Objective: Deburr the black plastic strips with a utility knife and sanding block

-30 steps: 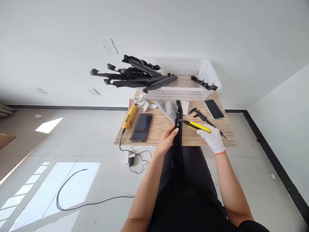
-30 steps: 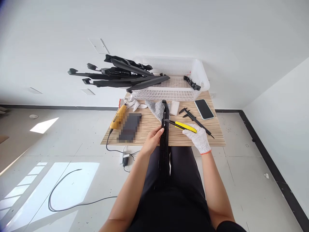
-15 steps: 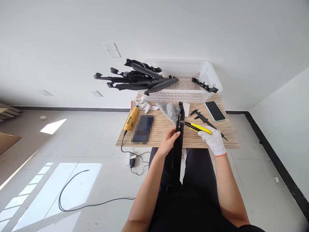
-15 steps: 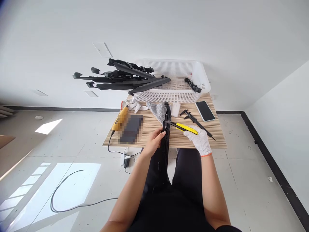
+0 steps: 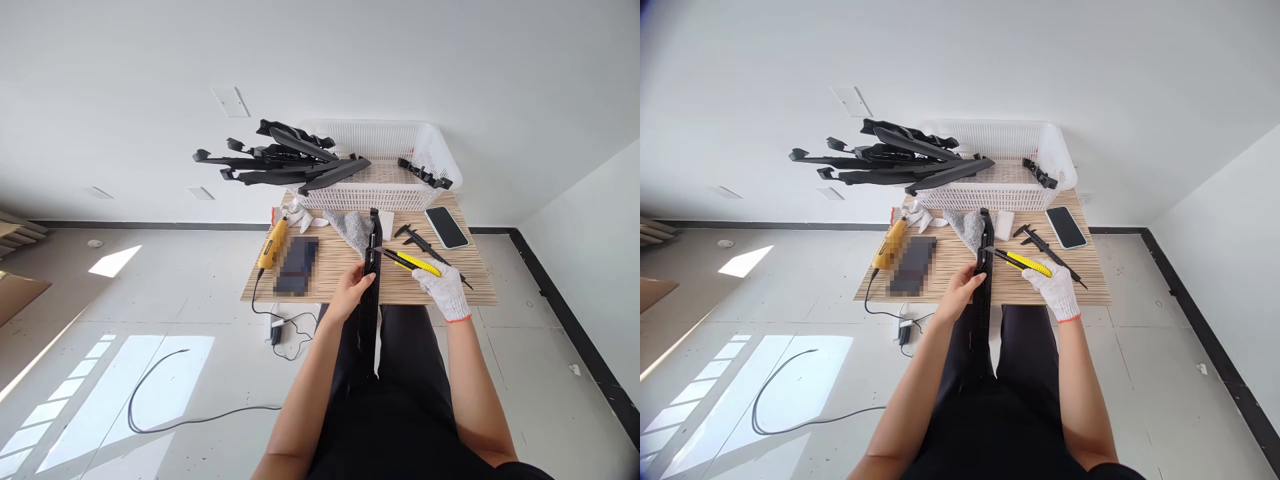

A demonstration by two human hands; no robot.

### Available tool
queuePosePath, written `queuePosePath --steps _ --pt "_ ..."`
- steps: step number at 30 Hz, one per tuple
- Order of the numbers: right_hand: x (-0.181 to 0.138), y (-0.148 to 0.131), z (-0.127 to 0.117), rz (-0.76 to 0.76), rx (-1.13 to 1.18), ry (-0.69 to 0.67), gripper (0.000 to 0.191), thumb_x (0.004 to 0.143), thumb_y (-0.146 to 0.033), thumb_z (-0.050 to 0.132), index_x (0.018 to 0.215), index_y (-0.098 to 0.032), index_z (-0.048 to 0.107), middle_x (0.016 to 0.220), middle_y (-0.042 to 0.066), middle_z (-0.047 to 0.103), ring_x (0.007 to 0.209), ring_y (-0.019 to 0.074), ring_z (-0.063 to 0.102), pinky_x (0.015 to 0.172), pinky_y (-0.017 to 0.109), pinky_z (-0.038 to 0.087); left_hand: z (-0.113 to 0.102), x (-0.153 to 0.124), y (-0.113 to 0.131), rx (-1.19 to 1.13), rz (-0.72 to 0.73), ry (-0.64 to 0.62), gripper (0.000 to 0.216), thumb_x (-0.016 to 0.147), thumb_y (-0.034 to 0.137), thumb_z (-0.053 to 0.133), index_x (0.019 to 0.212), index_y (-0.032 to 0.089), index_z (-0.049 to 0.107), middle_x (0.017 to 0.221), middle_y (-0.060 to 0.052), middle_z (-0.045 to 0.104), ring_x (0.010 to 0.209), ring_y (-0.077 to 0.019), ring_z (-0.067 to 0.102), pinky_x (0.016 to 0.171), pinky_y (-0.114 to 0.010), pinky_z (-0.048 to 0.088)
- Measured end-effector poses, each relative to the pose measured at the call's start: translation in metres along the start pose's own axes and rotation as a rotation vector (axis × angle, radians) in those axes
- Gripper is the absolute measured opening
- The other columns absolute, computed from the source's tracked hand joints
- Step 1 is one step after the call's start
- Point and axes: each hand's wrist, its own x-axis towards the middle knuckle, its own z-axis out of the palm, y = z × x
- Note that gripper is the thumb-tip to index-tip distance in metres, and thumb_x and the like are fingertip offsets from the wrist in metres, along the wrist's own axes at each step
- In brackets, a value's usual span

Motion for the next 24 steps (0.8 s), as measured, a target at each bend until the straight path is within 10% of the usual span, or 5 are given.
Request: queuePosePath --steps 24 --pt "0.0009 0.0028 -0.0004 -0.016 -0.045 -0.002 0.047 0.066 -0.047 0.083 0.101 -0.016 0.077 0.061 -0.002 0.058 0.053 0.0108 0.045 0.050 0.026 0.041 -0.0005 -0.0010 -0.0011 0.034 0.021 -0.023 0.041 0.081 0.042 0.075 0.116 0.020 0.067 0.123 -0.007 0.071 0.121 -0.0268 0.061 0.106 -0.038 0.045"
